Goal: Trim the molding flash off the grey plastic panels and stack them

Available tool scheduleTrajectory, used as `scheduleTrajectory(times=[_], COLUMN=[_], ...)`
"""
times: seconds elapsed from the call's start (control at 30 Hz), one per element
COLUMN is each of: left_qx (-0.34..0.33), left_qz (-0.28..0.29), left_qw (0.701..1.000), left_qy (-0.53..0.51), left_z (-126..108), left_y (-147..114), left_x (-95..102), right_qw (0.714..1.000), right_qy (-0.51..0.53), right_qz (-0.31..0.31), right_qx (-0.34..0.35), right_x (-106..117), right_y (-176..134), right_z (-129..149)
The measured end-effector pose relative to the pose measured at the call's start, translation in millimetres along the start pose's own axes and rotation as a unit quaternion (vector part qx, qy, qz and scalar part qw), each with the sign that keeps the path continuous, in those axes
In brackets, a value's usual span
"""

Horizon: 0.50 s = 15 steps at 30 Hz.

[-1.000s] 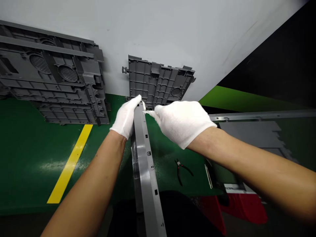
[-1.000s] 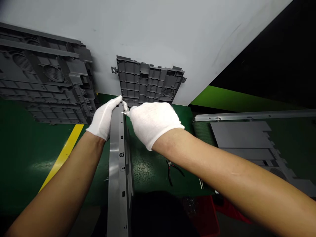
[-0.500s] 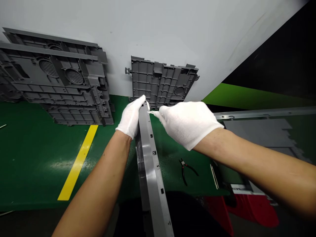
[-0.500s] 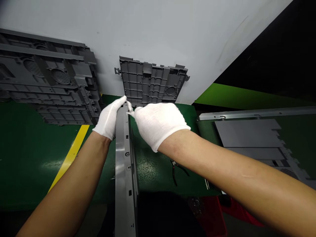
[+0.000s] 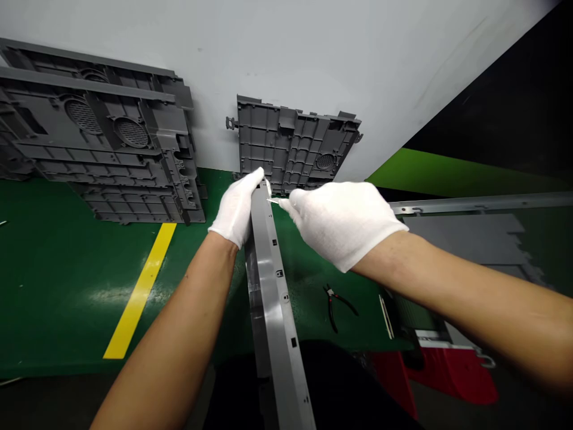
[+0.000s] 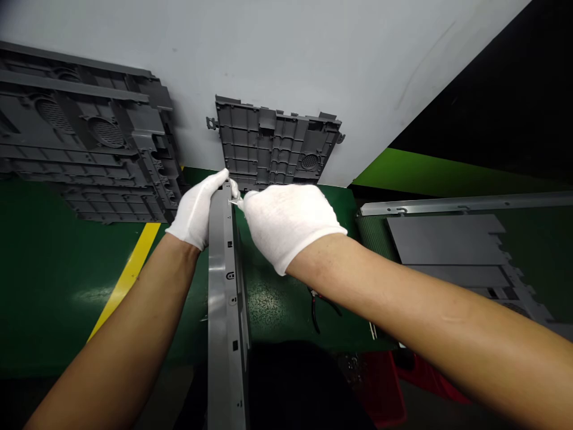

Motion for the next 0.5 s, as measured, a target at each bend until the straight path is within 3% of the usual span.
scheduleTrajectory(times=[0.33, 0.5], left_qx=[-0.005, -0.014], left_qz=[0.011, 0.013], left_qw=[1.000, 1.000], left_qy=[0.007, 0.013], left_z=[0.7, 0.1], left_y=[1.0, 2.0], left_x=[-1.1, -1.5], right_qw=[0.998, 0.998], right_qy=[0.053, 0.053], right_qz=[-0.023, 0.009], right_qx=[-0.004, -0.011], right_x=[-3.3, -2.0], right_y=[-1.3, -2.3], right_z=[-1.1, -1.4])
Point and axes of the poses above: each hand's wrist, its own y-axis towards the middle knuckle, its own x-axis out of the back of the hand, z = x × y, the point moved 7 cm from there along y, towards the middle knuckle, and after that the axes turned 7 degrees about -z, right-handed, at the moved point
